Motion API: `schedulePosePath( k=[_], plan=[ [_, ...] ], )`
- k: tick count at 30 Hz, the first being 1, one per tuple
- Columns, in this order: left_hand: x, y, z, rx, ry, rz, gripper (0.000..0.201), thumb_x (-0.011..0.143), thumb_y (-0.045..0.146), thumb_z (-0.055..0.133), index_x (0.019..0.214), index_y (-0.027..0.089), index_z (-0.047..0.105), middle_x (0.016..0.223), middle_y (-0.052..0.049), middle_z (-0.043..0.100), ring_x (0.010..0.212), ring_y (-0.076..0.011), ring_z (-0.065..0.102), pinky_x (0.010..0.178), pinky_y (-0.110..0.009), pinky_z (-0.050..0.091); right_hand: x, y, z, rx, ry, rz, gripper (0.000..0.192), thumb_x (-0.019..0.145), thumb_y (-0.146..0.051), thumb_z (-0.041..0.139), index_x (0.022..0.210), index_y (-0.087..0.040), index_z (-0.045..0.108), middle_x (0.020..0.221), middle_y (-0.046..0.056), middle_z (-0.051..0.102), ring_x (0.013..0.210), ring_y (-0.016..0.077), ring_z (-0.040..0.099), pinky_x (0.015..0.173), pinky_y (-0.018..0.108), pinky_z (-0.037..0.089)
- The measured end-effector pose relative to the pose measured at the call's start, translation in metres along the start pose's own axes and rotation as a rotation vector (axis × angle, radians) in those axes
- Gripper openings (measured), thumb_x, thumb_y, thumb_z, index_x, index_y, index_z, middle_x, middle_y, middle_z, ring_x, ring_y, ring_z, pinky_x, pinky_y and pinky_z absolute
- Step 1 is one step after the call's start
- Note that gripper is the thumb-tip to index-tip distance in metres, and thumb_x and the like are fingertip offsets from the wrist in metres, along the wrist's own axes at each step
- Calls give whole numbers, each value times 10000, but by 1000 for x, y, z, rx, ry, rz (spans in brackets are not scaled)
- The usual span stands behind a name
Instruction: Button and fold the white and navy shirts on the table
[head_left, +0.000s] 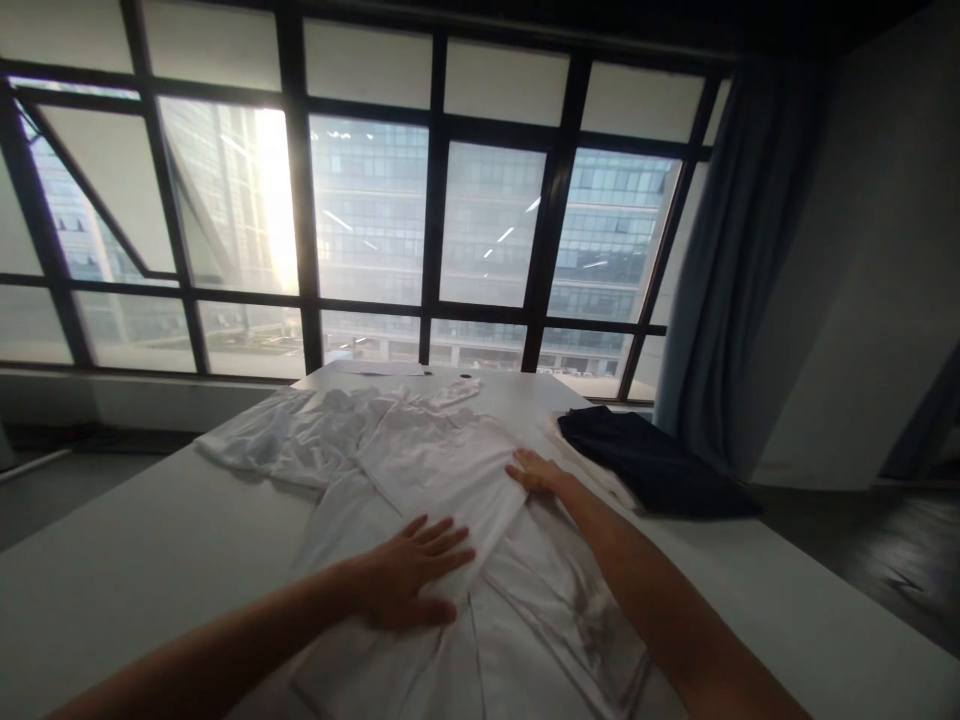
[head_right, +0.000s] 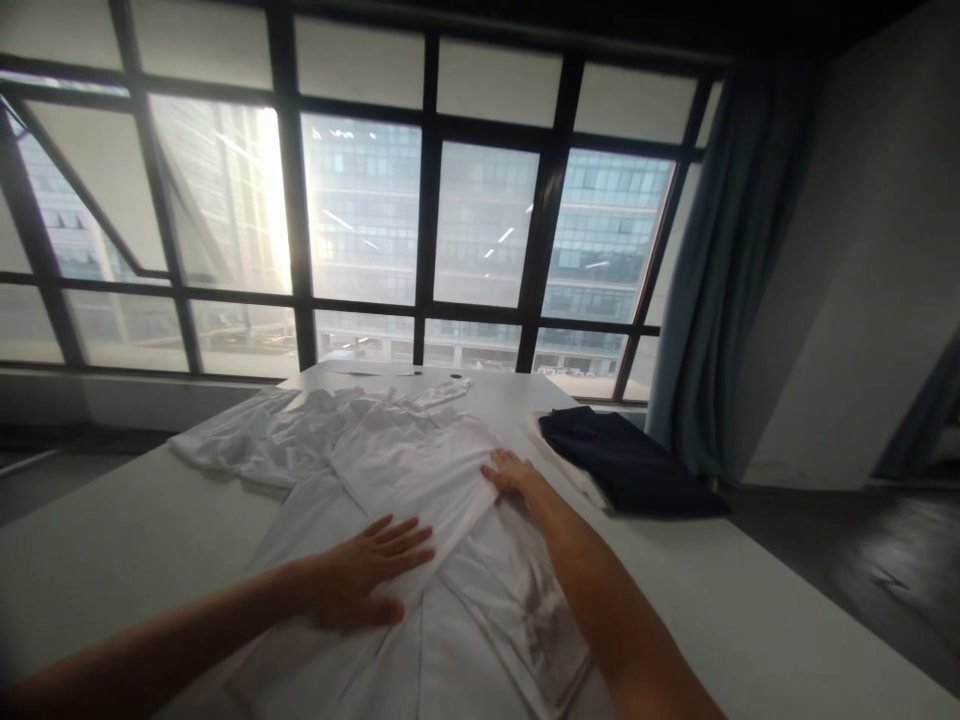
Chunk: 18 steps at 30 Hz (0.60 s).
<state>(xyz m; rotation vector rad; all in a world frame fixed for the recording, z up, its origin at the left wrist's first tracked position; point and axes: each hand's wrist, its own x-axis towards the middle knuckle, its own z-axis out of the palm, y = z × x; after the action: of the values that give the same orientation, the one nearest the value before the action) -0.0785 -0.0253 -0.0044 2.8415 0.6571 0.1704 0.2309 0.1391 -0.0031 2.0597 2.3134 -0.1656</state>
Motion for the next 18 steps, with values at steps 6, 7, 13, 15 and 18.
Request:
schedulePosePath(
  k=[6,7,13,15,18],
  plan=[
    [35,-90,-42,46,227,-349,535,979,514,295,1369,221,514,1414,-82,520,1324,-224,449,1110,-376,317,73,-12,-22,-30,173,-27,582,984,-501,292,1426,-154,444,1490,134,386,1381,267,327,1139,471,175],
    [38,-113,-47,112,267,-464,529,984,482,290,1376,198,504,1450,-100,474,1362,-234,396,1128,-400,282,85,-15,-19,-32,222,-24,596,988,-490,280,1468,-149,372,1536,121,303,1421,244,241,1152,458,141],
    [37,-228,-59,164,111,-905,516,963,506,291,1325,235,541,1474,-124,436,1347,-303,406,1058,-508,331,143,-11,16,172,63,35,573,986,-535,281,1464,-236,382,1570,69,229,1439,259,185,1144,509,139],
    [41,-250,-69,95,157,-943,573,969,516,215,1143,199,659,1296,-140,604,1195,-293,556,974,-439,418,158,-3,16,256,154,54,518,995,-495,286,1351,-214,537,1483,94,408,1372,247,347,1122,424,243],
    [58,-275,-85,67,299,-1041,567,959,504,260,1013,141,693,1112,-160,685,1059,-278,629,885,-354,460,181,8,4,308,250,131,469,988,-417,347,1254,-145,620,1327,143,567,1241,225,510,1023,293,370]
  ],
)
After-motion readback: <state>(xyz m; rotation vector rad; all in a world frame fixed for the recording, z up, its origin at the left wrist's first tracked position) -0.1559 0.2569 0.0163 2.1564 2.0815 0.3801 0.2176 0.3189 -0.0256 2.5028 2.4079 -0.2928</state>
